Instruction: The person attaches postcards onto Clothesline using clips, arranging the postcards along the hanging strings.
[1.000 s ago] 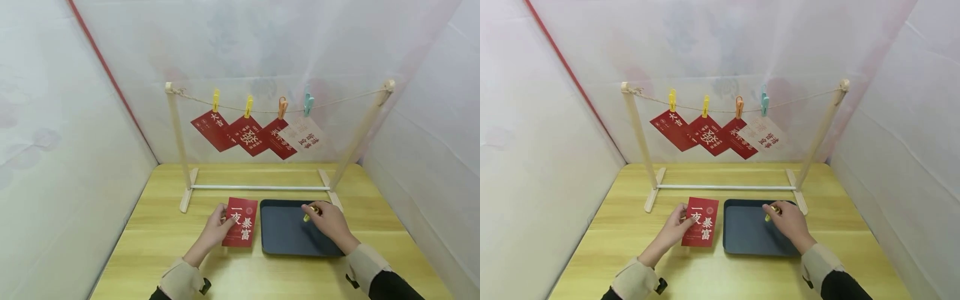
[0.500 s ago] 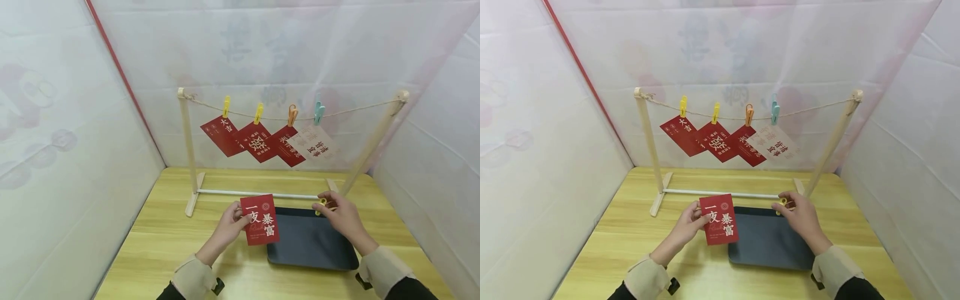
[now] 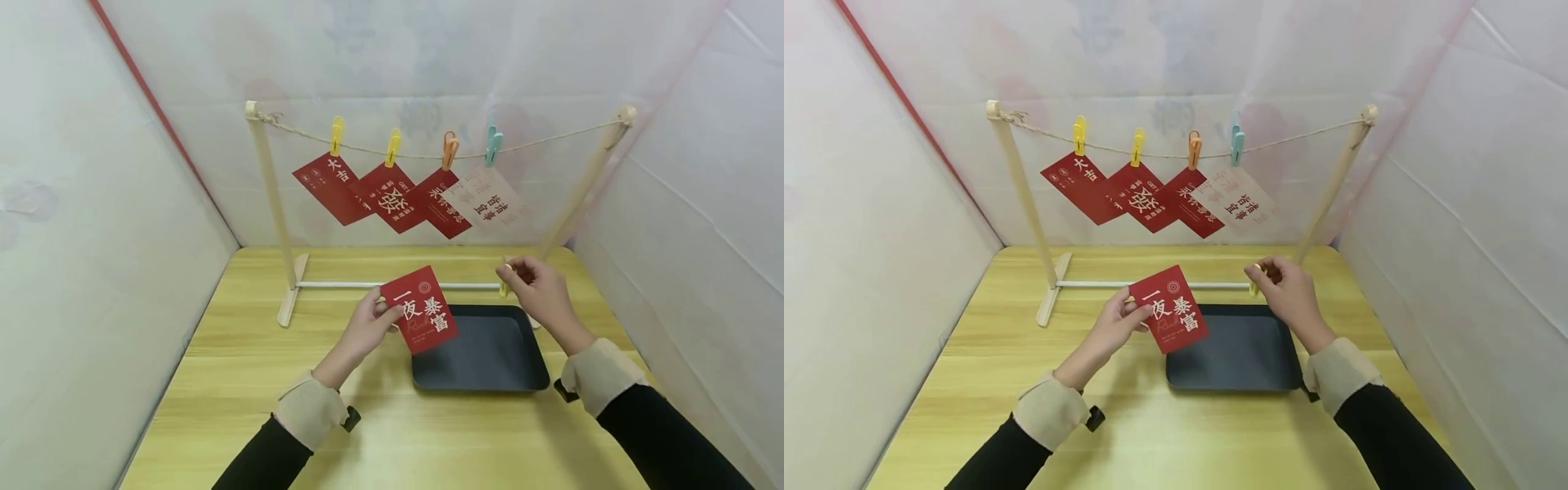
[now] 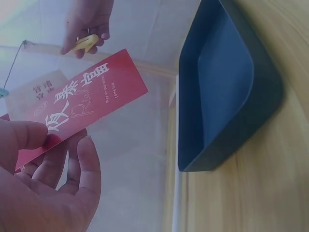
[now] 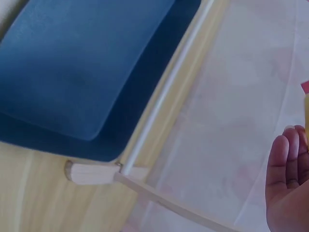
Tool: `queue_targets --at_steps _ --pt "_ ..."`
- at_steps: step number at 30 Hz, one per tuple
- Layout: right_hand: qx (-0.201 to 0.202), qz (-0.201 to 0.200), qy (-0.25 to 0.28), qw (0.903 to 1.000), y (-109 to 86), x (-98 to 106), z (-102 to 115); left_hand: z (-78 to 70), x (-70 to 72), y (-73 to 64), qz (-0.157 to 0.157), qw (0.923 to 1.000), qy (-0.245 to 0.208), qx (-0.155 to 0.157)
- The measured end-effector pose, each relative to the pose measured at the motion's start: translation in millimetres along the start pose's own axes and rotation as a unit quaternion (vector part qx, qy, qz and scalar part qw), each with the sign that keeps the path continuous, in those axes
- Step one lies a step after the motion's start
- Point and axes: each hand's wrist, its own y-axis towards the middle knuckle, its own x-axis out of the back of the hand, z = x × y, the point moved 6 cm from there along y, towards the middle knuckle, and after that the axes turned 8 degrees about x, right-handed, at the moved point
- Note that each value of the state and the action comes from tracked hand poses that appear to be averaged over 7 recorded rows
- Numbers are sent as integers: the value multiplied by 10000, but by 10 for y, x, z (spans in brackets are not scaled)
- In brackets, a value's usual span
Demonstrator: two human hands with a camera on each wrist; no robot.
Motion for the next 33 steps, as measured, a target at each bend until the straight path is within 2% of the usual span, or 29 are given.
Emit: queue_targets --at_steps 8,15,23,27,33 --pt "-7 201 172 9997 188 122 47 -139 -30 75 23 9999 53 -90" --pt "112 387 222 9989 280 230 105 -184 -119 153 1 10000 16 -69" --pt "517 157 397 9977 479 456 256 -311 -260 277 57 10000 -68 -15" --pt "769 71 222 9968 594 566 387 -396 -358 351 130 9999 -42 -1" --pt "740 -18 -126 9972 693 689 511 -501 -511 451 224 9997 -55 43"
